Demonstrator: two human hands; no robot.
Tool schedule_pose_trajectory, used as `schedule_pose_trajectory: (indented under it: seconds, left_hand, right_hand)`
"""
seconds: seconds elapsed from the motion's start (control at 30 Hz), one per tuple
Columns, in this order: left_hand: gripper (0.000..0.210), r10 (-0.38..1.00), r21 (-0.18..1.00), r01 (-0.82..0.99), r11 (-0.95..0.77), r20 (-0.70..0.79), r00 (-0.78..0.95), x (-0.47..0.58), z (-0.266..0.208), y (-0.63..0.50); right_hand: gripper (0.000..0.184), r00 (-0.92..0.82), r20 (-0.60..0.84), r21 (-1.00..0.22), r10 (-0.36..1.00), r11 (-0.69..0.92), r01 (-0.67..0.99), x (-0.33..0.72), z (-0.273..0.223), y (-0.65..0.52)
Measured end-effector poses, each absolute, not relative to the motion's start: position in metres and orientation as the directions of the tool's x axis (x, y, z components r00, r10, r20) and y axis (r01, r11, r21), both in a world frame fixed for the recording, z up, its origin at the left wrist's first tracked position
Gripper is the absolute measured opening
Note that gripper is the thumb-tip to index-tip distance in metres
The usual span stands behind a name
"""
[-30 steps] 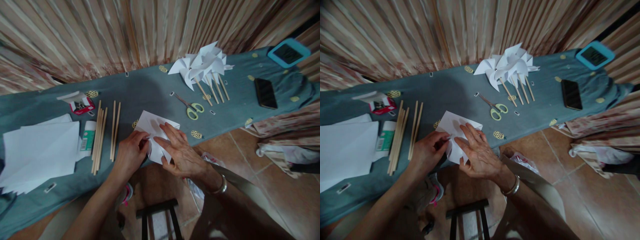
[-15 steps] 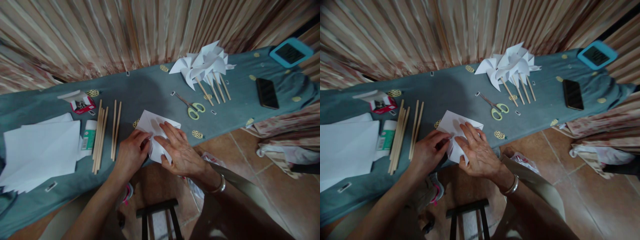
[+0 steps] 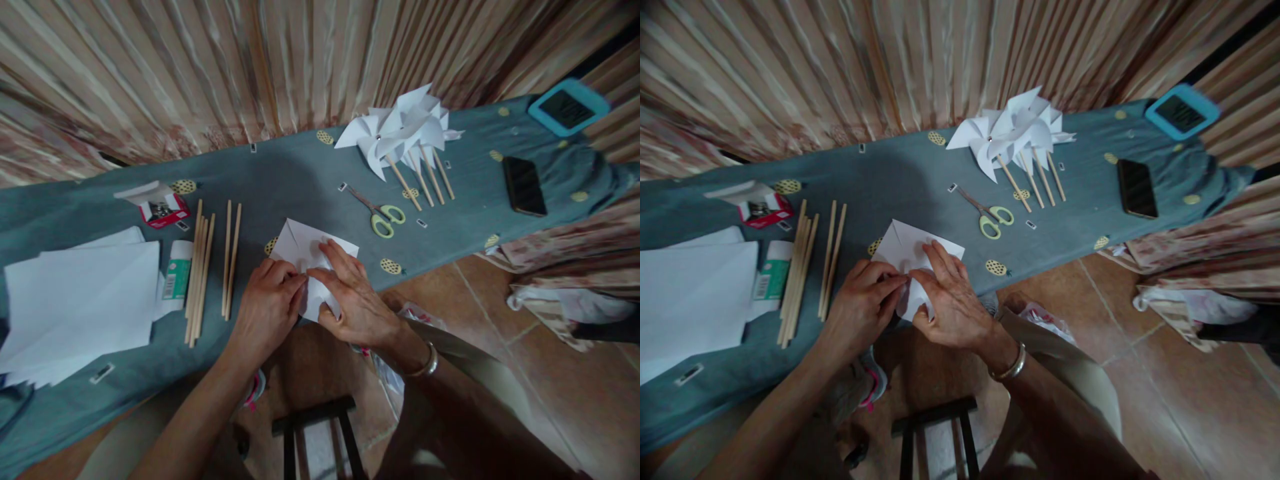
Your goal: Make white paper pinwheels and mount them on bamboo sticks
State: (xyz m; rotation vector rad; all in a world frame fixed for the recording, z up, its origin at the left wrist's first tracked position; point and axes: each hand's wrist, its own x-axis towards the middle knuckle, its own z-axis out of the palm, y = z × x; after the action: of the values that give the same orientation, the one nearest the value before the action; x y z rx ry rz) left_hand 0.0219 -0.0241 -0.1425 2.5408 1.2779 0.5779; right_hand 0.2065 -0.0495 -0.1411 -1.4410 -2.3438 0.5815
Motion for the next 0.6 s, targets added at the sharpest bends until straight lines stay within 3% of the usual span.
schedule_pose_trajectory:
  seconds: [0.1, 0.27, 0.33, 0.47, 0.6]
  left_hand:
    - [0.022, 0.809, 0.385, 0.713, -0.586, 0.235, 0.538, 0.022, -0.143, -0.024]
    - [0.022, 0.803, 0.383, 0.707, -0.595, 0.241, 0.545, 0.021, -0.144, -0.026]
    - [0.021, 0.807, 0.377, 0.714, -0.590, 0.238, 0.541, 0.021, -0.145, -0.027]
    - [0.020, 0.810, 0.370, 0.722, -0.585, 0.222, 0.543, 0.022, -0.146, -0.028]
    - [0.019, 0.811, 0.363, 0.727, -0.583, 0.202, 0.549, 0.022, -0.146, -0.029]
  right_hand:
    - [0.055, -0.423, 0.024, -0.563, 0.906, 0.361, 0.743, 0.210, -0.135, -0.049]
    - [0.075, -0.429, 0.014, -0.688, 0.903, 0.320, 0.651, 0.228, -0.123, -0.050]
    - [0.062, -0.410, 0.028, -0.720, 0.911, 0.303, 0.624, 0.234, -0.123, -0.049]
    - [0.019, -0.330, 0.093, -0.838, 0.939, 0.253, 0.483, 0.239, -0.129, -0.047]
    - [0.005, -0.231, 0.092, -0.898, 0.969, 0.181, 0.402, 0.236, -0.139, -0.045]
